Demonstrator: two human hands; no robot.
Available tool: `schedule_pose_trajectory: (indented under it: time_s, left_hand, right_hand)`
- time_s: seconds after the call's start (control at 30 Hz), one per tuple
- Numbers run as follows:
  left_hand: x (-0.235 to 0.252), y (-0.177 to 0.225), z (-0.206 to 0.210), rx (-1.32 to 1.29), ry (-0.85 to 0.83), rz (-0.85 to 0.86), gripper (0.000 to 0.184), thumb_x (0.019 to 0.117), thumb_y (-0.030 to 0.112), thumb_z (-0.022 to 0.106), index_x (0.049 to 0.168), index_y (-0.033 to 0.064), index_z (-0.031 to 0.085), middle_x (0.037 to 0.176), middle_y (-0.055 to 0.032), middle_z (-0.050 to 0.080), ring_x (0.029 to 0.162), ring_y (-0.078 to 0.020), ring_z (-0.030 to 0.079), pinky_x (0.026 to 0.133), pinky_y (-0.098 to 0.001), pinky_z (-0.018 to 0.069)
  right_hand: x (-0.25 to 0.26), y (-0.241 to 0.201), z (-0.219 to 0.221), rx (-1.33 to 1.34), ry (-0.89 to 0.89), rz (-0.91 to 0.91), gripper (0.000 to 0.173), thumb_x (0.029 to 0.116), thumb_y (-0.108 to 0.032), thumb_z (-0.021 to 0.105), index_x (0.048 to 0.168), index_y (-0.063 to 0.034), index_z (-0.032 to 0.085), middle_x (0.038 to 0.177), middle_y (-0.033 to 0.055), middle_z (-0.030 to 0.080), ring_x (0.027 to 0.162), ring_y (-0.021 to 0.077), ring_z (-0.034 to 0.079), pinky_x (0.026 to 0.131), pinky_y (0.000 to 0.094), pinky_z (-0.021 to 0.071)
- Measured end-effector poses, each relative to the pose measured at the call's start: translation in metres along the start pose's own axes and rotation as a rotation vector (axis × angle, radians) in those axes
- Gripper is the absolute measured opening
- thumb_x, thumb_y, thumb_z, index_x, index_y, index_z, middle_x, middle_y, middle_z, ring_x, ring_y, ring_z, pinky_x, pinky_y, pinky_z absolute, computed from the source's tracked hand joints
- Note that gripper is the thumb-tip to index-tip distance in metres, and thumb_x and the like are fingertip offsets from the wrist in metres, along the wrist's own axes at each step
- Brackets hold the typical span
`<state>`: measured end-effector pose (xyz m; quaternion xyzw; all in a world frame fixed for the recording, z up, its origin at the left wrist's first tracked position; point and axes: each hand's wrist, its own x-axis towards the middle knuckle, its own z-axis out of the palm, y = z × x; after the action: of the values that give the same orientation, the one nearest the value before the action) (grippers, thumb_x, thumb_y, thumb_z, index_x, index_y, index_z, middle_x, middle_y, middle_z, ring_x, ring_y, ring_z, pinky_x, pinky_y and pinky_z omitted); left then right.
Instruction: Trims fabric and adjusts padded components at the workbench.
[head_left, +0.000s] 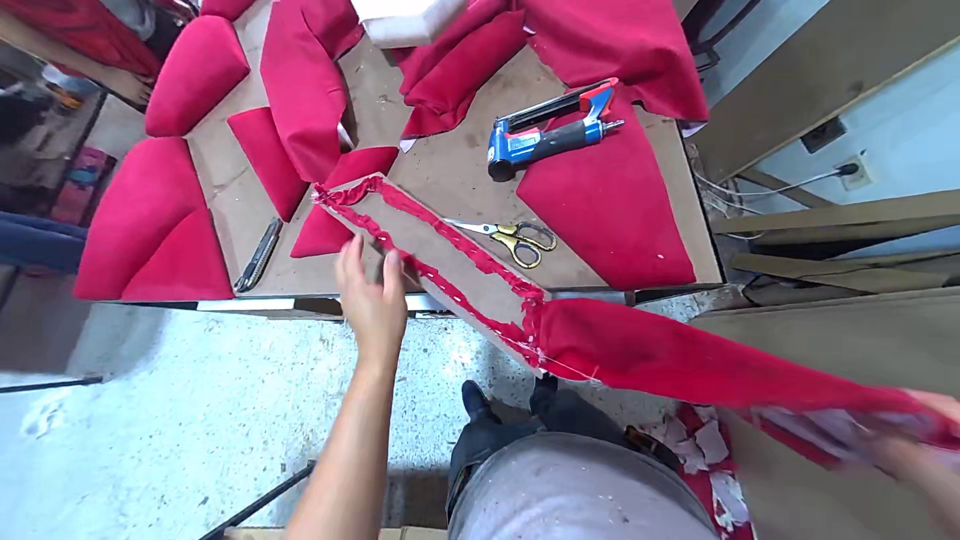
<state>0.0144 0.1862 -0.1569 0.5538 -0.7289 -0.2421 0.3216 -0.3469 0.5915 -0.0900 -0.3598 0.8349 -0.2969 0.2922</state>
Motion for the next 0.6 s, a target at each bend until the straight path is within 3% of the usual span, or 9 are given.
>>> schedule_pose_trajectory:
  time_s: [0.07, 0.1, 0.2, 0.33, 0.4, 0.47, 0.5, 0.57, 0.6]
  left_hand:
    - [-0.043, 0.002, 0.009, -0.184, -0.037, -0.247, 0.057, 0.1030, 0.036, 0.060, 0.146, 0.0000, 0.048, 0.134, -0.0189, 0.061, 0.120, -0.0275, 0.063, 0.101, -0.0496, 0.0529]
    - [-0.061, 0.002, 0.017, -0.296, -0.084, -0.365, 0.052, 0.1037, 0.036, 0.059, 0.142, 0.0015, 0.051, 0.123, -0.0160, 0.066, 0.107, -0.0254, 0.068, 0.093, -0.0486, 0.0575]
    - [-0.094, 0.013, 0.044, -0.650, -0.336, -0.604, 0.048, 0.1058, 0.039, 0.055, 0.135, 0.0021, 0.055, 0.112, -0.0156, 0.071, 0.096, -0.0267, 0.073, 0.085, -0.0478, 0.0619]
    - [-0.106, 0.025, 0.070, -0.874, -0.447, -0.663, 0.046, 0.1053, 0.040, 0.056, 0.133, 0.0031, 0.056, 0.113, -0.0166, 0.072, 0.097, -0.0283, 0.073, 0.087, -0.0475, 0.0621]
    - [-0.106, 0.029, 0.071, -0.889, -0.431, -0.681, 0.046, 0.1068, 0.040, 0.052, 0.131, 0.0018, 0.056, 0.110, -0.0183, 0.073, 0.094, -0.0296, 0.074, 0.085, -0.0473, 0.0625]
    - [-0.105, 0.028, 0.066, -0.777, -0.473, -0.682, 0.048, 0.1073, 0.043, 0.050, 0.129, 0.0007, 0.058, 0.106, -0.0181, 0.074, 0.091, -0.0293, 0.075, 0.085, -0.0467, 0.0631]
    - [-0.104, 0.028, 0.061, -0.620, -0.521, -0.662, 0.051, 0.1071, 0.046, 0.048, 0.124, 0.0000, 0.061, 0.100, -0.0157, 0.075, 0.087, -0.0266, 0.076, 0.082, -0.0447, 0.0641]
    - [-0.098, 0.040, 0.046, -0.044, -0.603, -0.502, 0.060, 0.1051, 0.058, 0.043, 0.098, 0.0062, 0.072, 0.078, -0.0047, 0.074, 0.071, -0.0182, 0.074, 0.071, -0.0418, 0.0639]
    - [-0.095, 0.051, 0.039, 0.208, -0.547, -0.349, 0.059, 0.1032, 0.060, 0.045, 0.084, 0.0109, 0.072, 0.068, -0.0030, 0.069, 0.065, -0.0198, 0.069, 0.064, -0.0471, 0.0580]
  right_hand:
    - [0.018, -0.001, 0.017, -0.221, -0.058, -0.065, 0.078, 0.0914, -0.048, 0.071, 0.148, 0.0006, 0.048, 0.141, 0.0297, 0.053, 0.122, 0.0416, 0.058, 0.099, 0.0621, 0.0486]
    - [0.029, -0.005, 0.034, -0.263, -0.052, -0.118, 0.086, 0.0888, -0.060, 0.068, 0.151, -0.0043, 0.047, 0.146, 0.0279, 0.051, 0.129, 0.0434, 0.055, 0.103, 0.0645, 0.0465]
    - [0.064, -0.044, 0.098, -0.249, -0.050, -0.266, 0.088, 0.0862, -0.077, 0.057, 0.147, -0.0137, 0.055, 0.146, 0.0151, 0.057, 0.134, 0.0344, 0.055, 0.107, 0.0623, 0.0466]
    - [0.111, -0.094, 0.174, -0.134, -0.225, -0.326, 0.080, 0.0927, -0.068, 0.058, 0.152, -0.0153, 0.048, 0.147, 0.0112, 0.056, 0.132, 0.0287, 0.057, 0.107, 0.0572, 0.0494]
    - [0.128, -0.101, 0.192, -0.088, -0.333, -0.251, 0.077, 0.0944, -0.067, 0.057, 0.151, -0.0157, 0.048, 0.131, 0.0096, 0.066, 0.119, 0.0266, 0.066, 0.101, 0.0561, 0.0532]
    - [0.141, -0.097, 0.199, -0.050, -0.387, -0.165, 0.064, 0.0969, -0.062, 0.058, 0.138, -0.0134, 0.058, 0.101, 0.0090, 0.074, 0.092, 0.0264, 0.072, 0.085, 0.0561, 0.0585]
    - [0.144, -0.094, 0.200, -0.057, -0.396, -0.137, 0.057, 0.0971, -0.062, 0.057, 0.121, -0.0111, 0.066, 0.087, 0.0088, 0.071, 0.081, 0.0265, 0.070, 0.077, 0.0559, 0.0579]
    - [0.147, -0.089, 0.196, -0.125, -0.455, -0.104, 0.062, 0.0969, -0.069, 0.050, 0.084, -0.0110, 0.067, 0.068, 0.0060, 0.061, 0.068, 0.0239, 0.063, 0.065, 0.0516, 0.0527]
    - [0.147, -0.089, 0.193, -0.151, -0.488, -0.105, 0.064, 0.0975, -0.069, 0.048, 0.075, -0.0117, 0.066, 0.064, 0.0051, 0.058, 0.065, 0.0228, 0.061, 0.063, 0.0501, 0.0511]
